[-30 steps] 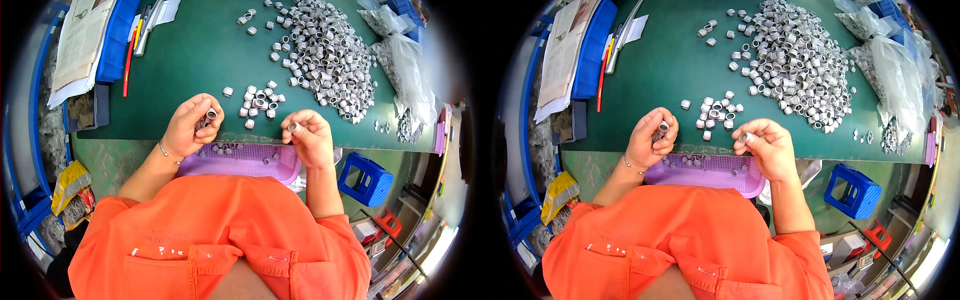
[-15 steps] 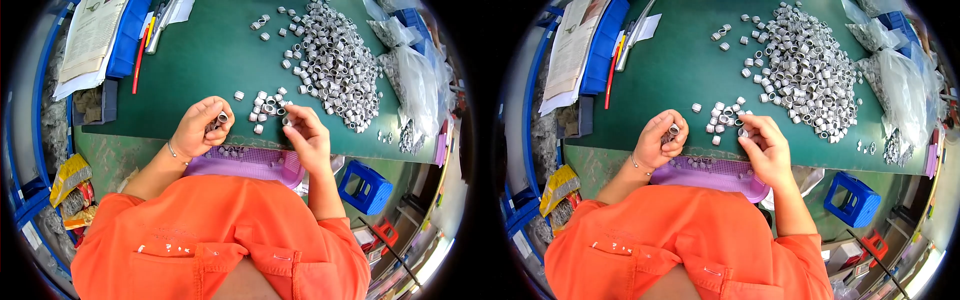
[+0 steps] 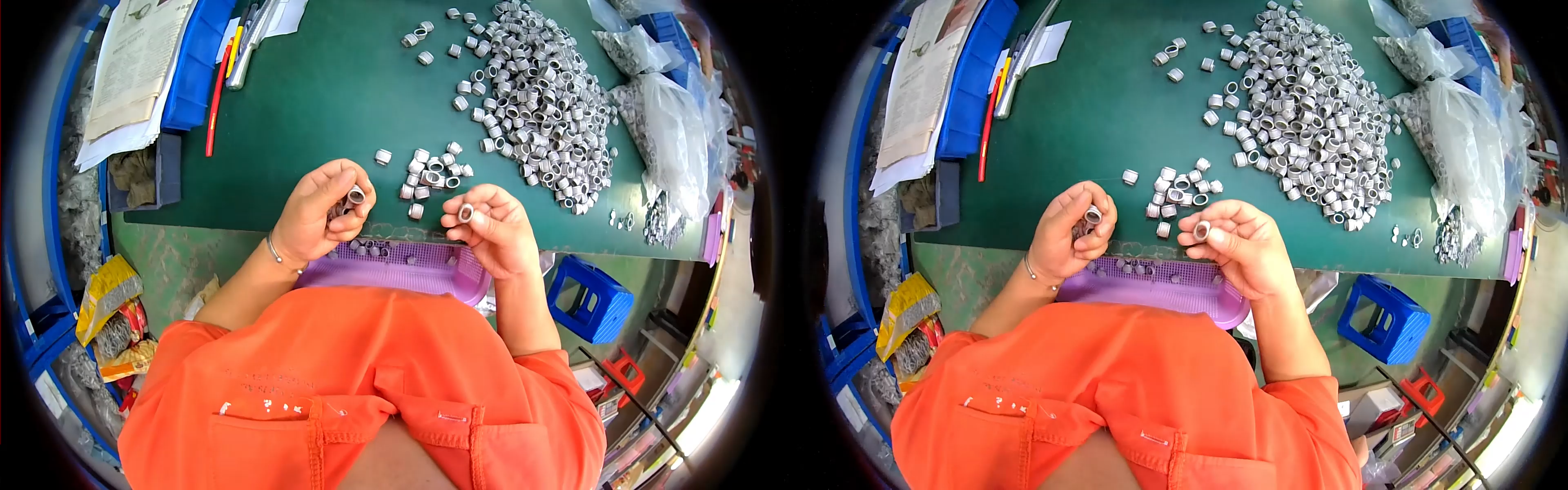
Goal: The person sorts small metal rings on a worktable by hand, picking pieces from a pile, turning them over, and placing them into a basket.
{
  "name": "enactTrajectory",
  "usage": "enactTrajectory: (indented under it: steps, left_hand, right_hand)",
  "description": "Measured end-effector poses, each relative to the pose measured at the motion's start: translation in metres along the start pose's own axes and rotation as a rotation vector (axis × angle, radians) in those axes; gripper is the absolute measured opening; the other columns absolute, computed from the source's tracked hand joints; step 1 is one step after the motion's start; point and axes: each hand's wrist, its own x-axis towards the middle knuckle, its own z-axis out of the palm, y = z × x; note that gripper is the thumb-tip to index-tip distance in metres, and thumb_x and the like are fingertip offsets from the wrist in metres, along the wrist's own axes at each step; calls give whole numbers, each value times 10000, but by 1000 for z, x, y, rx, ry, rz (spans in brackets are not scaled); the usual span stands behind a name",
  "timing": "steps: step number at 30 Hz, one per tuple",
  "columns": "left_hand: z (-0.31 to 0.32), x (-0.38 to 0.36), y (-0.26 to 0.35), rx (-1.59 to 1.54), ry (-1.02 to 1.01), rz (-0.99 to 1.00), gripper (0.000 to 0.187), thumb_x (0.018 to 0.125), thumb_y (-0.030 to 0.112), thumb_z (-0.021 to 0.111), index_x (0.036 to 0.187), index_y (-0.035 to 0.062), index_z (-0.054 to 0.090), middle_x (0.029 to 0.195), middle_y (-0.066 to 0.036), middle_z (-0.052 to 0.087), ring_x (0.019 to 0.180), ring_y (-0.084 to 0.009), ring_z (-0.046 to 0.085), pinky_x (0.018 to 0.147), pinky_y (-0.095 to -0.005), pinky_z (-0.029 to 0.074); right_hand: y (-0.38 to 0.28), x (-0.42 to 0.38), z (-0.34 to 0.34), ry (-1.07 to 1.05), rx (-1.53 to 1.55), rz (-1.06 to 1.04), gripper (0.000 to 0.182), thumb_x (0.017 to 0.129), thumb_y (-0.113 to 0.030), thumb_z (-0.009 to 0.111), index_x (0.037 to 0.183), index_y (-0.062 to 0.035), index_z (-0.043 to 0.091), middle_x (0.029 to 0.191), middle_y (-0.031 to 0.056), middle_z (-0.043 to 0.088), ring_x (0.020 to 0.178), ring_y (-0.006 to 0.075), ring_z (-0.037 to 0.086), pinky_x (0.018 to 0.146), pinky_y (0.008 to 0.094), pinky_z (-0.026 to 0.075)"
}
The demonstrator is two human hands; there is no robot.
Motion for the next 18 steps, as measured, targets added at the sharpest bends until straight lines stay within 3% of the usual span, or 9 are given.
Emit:
enactTrajectory:
  steps: [3, 5, 7, 9, 12, 15, 17, 18]
  left_hand:
    - [0, 1, 1, 3, 1, 0, 238, 1003, 248, 414, 951, 38, 515, 772, -90, 515, 465, -33, 317, 383, -166, 255]
    - [1, 0, 0, 6, 8, 2, 240, 1004, 246, 411, 949, 36, 515, 772, -89, 516, 465, -32, 313, 383, -165, 253]
    - [1, 0, 0, 7, 2, 8, 240, 1003, 245, 412, 949, 35, 516, 774, -89, 518, 464, -32, 311, 383, -164, 253]
    - [1, 0, 0, 10, -8, 13, 240, 1003, 244, 413, 949, 34, 516, 775, -88, 519, 464, -31, 310, 383, -164, 252]
    - [1, 0, 0, 21, 3, 23, 234, 1001, 239, 416, 950, 33, 516, 776, -86, 520, 461, -31, 308, 382, -163, 252]
    - [1, 0, -1, -1, 8, 14, 228, 999, 234, 420, 951, 33, 517, 775, -84, 520, 461, -30, 307, 383, -163, 252]
    - [1, 0, -1, -9, 5, 18, 218, 997, 222, 420, 952, 31, 516, 771, -83, 520, 459, -29, 301, 380, -163, 255]
    - [1, 0, -2, -10, 3, 14, 218, 997, 222, 420, 952, 31, 516, 771, -83, 520, 459, -29, 301, 380, -163, 255]
  right_hand:
    - [-4, -5, 3, -204, -869, -226, 161, 735, 123, 654, 855, 17, 672, 1013, 144, 668, 868, 185, 636, 753, 279, 519]
    - [-3, -8, 12, -166, -1103, -297, 165, 718, 113, 653, 830, -5, 677, 937, 102, 665, 827, 181, 612, 699, 281, 504]
    - [3, 0, 13, 6, -1428, -601, 166, 715, 90, 664, 842, -16, 671, 861, 91, 625, 773, 199, 598, 655, 283, 486]
    - [13, 11, 12, 274, -1694, -777, 221, 720, 30, 699, 924, -39, 651, 842, 97, 579, 762, 260, 574, 670, 324, 466]
    - [20, 20, 2, 356, -1757, -859, 236, 703, 7, 724, 912, -40, 625, 850, 100, 590, 779, 284, 565, 693, 342, 459]
    - [21, 16, -1, 249, -1803, -1009, 235, 699, -1, 742, 880, -39, 597, 876, 82, 617, 751, 235, 581, 662, 313, 466]
    - [27, 7, 5, 440, -1446, -780, 269, 710, 6, 746, 910, -39, 572, 901, 61, 637, 729, 160, 592, 638, 270, 477]
    - [31, 9, -2, 389, -1296, -840, 315, 709, 24, 751, 943, -35, 548, 908, 62, 639, 713, 110, 591, 617, 239, 486]
